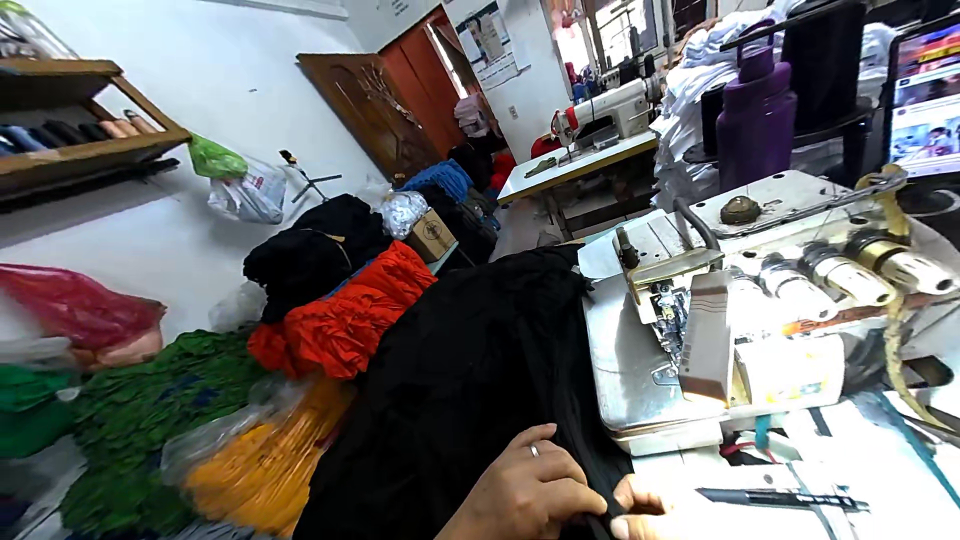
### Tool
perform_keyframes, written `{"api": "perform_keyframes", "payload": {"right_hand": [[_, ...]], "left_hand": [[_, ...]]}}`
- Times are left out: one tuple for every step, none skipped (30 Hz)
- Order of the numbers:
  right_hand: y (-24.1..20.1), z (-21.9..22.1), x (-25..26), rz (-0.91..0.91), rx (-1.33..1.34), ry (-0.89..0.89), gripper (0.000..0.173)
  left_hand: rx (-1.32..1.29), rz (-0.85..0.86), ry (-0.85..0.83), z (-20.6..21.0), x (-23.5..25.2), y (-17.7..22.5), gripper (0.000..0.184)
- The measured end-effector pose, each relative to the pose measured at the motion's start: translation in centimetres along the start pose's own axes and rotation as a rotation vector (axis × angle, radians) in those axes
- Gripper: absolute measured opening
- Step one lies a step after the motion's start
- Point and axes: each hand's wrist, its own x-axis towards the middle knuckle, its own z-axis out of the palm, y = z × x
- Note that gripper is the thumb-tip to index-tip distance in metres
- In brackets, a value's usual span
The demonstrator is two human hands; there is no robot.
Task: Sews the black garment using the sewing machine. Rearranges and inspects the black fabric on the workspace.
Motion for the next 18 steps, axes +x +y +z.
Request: {"api": "perform_keyframes", "payload": {"right_hand": [[-0.5,-0.3,-0.8,-0.06,-0.086,0.041,0.018],[-1.1,-0.8,-1.7,-0.114,-0.189,0.091,0.022],[-1.6,-1.3,-2.6,-0.158,-0.303,0.149,0.025],[-2.1,-1.8,-3.3,-0.2,-0.402,0.212,0.027],[-2.3,-2.2,-3.8,-0.253,-0.481,0.285,0.027],[-2.4,-2.6,-4.2,-0.302,-0.524,0.353,0.026],[-2.5,-2.9,-4.4,-0.334,-0.537,0.403,0.024],[-2.8,-3.2,-4.6,-0.349,-0.526,0.434,0.023],[-2.9,-3.5,-4.8,-0.366,-0.52,0.457,0.022],[-3.1,-3.7,-5.0,-0.394,-0.53,0.475,0.022],[-3.3,-3.8,-5.3,-0.418,-0.538,0.482,0.021],[-3.6,-3.9,-5.6,-0.435,-0.55,0.487,0.021],[-3.8,-3.9,-6.0,-0.448,-0.561,0.497,0.021],[-4.1,-4.0,-6.3,-0.462,-0.572,0.51,0.02],[-4.2,-4.2,-6.6,-0.481,-0.581,0.523,0.018],[-4.4,-4.4,-6.8,-0.502,-0.586,0.529,0.016],[-4.4,-4.7,-6.9,-0.518,-0.579,0.529,0.014],[-4.5,-4.9,-7.0,-0.524,-0.576,0.529,0.013]], "left_hand": [[-0.01,-0.004,-0.007,-0.2,0.2,0.1,0.015],[-0.029,-0.01,-0.01,-0.5,0.4,0.3,0.015],[-0.051,-0.014,-0.01,-0.6,0.7,0.4,0.016],[-0.07,-0.014,-0.013,-0.6,1.1,0.6,0.017],[-0.087,-0.008,-0.016,-0.5,1.6,0.8,0.017],[-0.1,0.0,-0.015,-0.3,2.2,1.0,0.017],[-0.106,0.012,-0.013,0.0,2.8,1.2,0.017],[-0.113,0.025,-0.008,0.4,3.6,1.5,0.017],[-0.118,0.038,0.0,0.7,4.3,1.7,0.017],[-0.115,0.05,0.008,1.1,5.1,1.9,0.017],[-0.099,0.058,0.017,1.5,5.8,2.1,0.017],[-0.079,0.056,0.021,1.9,6.5,2.3,0.018],[-0.066,0.039,0.019,2.1,7.2,2.5,0.018],[-0.066,0.013,0.006,2.3,7.7,2.7,0.019],[-0.073,-0.009,-0.012,2.4,8.1,2.8,0.02],[-0.085,-0.024,-0.03,2.5,8.5,2.9,0.021],[-0.09,-0.036,-0.038,2.5,8.9,3.0,0.021],[-0.089,-0.045,-0.031,2.6,9.1,3.1,0.021]]}}
